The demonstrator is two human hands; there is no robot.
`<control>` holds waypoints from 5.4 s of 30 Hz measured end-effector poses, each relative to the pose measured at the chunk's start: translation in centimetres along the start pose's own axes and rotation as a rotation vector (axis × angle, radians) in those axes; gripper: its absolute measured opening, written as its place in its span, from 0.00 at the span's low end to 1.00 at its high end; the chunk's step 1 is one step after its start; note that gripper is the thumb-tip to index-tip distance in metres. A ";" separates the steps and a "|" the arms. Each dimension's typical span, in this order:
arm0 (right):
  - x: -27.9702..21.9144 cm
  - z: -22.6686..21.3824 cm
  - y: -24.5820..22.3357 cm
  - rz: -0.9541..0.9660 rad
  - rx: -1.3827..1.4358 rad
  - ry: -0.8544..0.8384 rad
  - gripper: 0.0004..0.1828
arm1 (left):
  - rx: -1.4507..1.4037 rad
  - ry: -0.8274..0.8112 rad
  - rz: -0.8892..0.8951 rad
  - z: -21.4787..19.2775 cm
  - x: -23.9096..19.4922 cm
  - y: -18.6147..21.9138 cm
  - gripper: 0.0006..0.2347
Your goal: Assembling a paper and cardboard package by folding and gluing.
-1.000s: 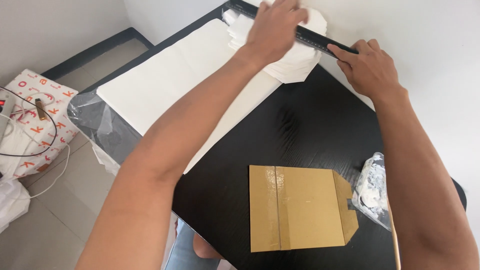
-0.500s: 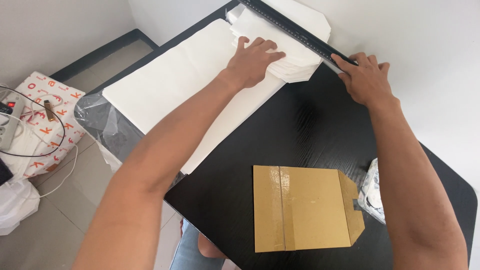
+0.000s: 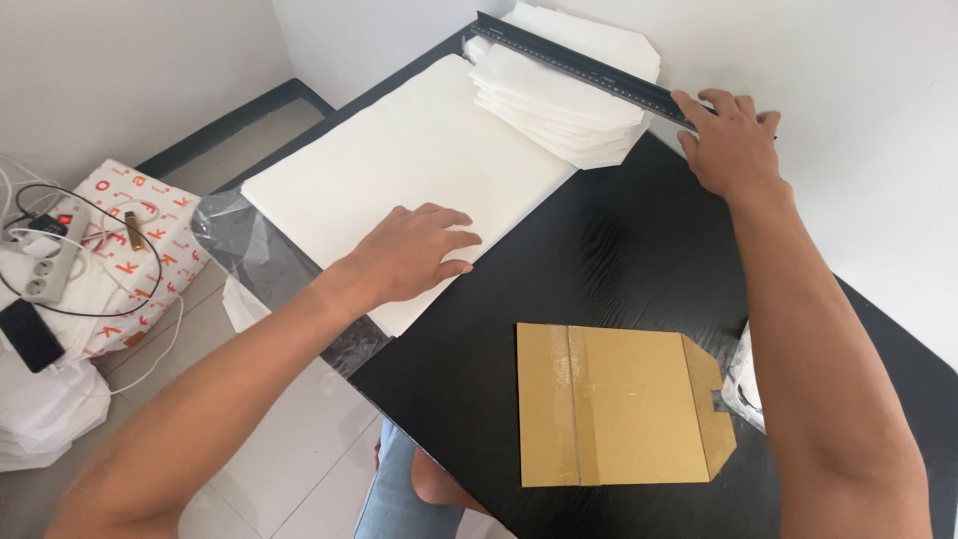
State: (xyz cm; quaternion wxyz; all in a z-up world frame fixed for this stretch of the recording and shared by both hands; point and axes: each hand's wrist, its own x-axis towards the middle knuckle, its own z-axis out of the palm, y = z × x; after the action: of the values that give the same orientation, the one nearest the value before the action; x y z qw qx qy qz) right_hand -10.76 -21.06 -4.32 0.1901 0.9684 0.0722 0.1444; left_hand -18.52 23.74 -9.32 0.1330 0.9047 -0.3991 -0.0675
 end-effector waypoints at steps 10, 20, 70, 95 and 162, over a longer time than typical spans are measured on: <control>-0.4 -3.6 -2.7 0.046 0.065 0.096 0.41 | 0.075 0.302 -0.110 3.8 -3.7 0.1 0.27; -5.7 -11.0 -7.1 -0.183 0.015 0.444 0.33 | 0.018 0.187 -0.236 4.3 -4.9 1.8 0.14; -47.2 -12.2 -22.7 0.146 0.818 0.151 0.15 | -0.089 -0.063 -0.504 -1.0 -11.3 4.8 0.17; -46.3 -12.7 -21.9 0.224 0.809 0.222 0.17 | -0.244 0.291 0.338 10.1 -15.1 22.3 0.19; -57.2 -14.0 -24.3 0.173 0.162 0.085 0.30 | 0.141 0.194 0.251 12.8 -16.2 15.7 0.58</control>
State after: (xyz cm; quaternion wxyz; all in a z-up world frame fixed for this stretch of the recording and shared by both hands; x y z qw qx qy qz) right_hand -71.29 -5.04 -15.84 0.0949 0.9762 0.0076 0.1949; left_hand -43.39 23.19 -16.68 0.1146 0.8571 -0.4980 0.0654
